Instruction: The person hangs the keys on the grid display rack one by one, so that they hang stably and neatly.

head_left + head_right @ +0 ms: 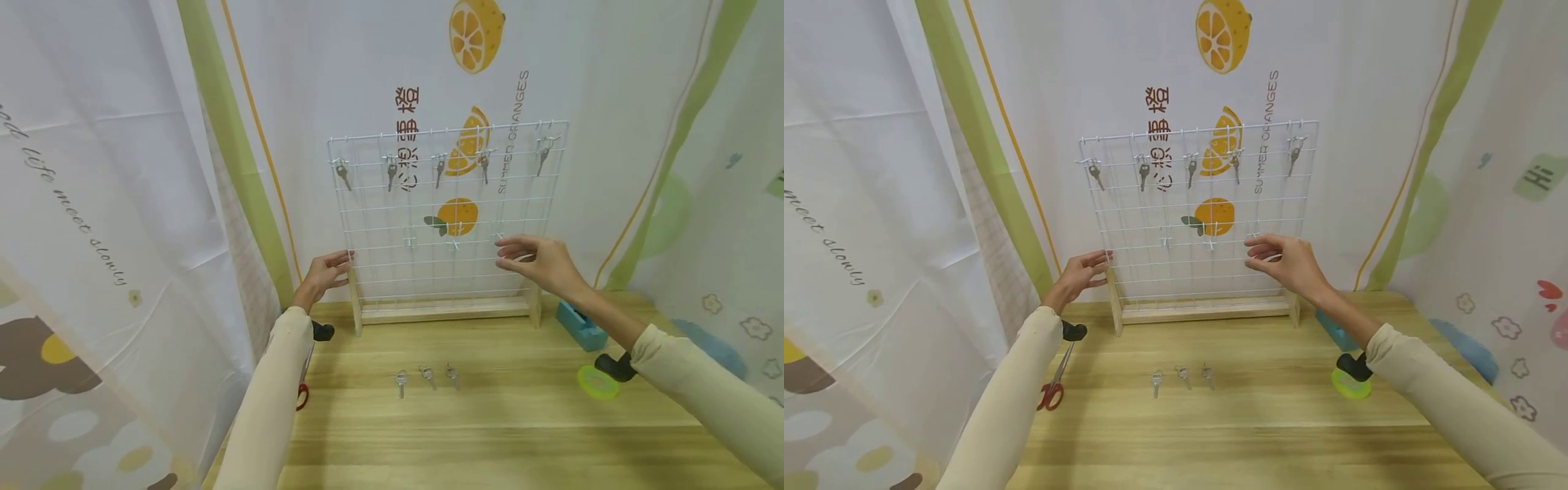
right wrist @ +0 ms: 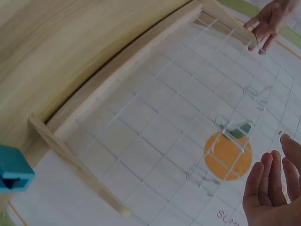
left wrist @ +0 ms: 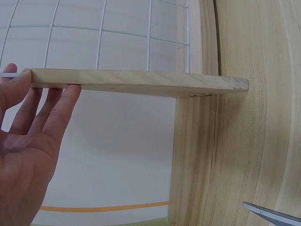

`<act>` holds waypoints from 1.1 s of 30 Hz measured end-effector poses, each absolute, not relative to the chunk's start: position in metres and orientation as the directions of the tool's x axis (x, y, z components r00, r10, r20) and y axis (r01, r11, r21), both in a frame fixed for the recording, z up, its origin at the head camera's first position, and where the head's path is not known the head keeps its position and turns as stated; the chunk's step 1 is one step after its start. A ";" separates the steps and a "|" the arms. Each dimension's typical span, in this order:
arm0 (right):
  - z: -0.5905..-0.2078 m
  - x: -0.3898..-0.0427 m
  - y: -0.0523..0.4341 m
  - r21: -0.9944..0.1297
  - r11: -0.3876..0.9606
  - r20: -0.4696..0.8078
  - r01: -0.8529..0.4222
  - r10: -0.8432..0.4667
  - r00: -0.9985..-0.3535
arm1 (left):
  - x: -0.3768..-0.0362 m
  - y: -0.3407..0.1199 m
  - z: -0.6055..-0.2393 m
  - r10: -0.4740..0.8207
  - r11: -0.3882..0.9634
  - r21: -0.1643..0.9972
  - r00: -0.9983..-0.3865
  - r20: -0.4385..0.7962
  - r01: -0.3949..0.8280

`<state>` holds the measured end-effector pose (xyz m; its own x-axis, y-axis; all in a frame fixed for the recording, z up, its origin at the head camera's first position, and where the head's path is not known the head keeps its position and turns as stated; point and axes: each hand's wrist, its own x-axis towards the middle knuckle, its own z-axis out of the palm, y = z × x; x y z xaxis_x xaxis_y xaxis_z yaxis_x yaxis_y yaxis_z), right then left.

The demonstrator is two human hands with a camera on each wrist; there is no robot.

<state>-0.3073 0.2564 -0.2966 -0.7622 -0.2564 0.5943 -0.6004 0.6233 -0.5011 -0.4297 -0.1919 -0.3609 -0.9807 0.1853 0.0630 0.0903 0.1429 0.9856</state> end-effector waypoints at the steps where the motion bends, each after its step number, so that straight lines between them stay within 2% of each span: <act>1: -0.301 -0.308 0.254 -0.502 0.618 0.594 -0.605 -0.262 -0.760 | -0.429 -0.192 -0.360 0.184 0.141 0.986 -0.981 0.062 0.089; 16: -0.356 -0.311 0.234 -0.576 0.569 0.491 -0.587 -0.333 -0.805 | -0.431 -0.192 -0.360 0.172 0.134 0.989 -0.984 0.039 0.063; 25: -0.390 -0.313 0.209 -0.580 0.512 0.499 -0.633 -0.391 -0.773 | -0.430 -0.193 -0.358 0.164 0.133 0.989 -0.986 0.039 0.062; 33: -0.418 -0.315 0.188 -0.630 0.480 0.445 -0.610 -0.421 -0.790 | -0.426 -0.191 -0.358 0.157 0.125 0.991 -0.987 0.028 0.048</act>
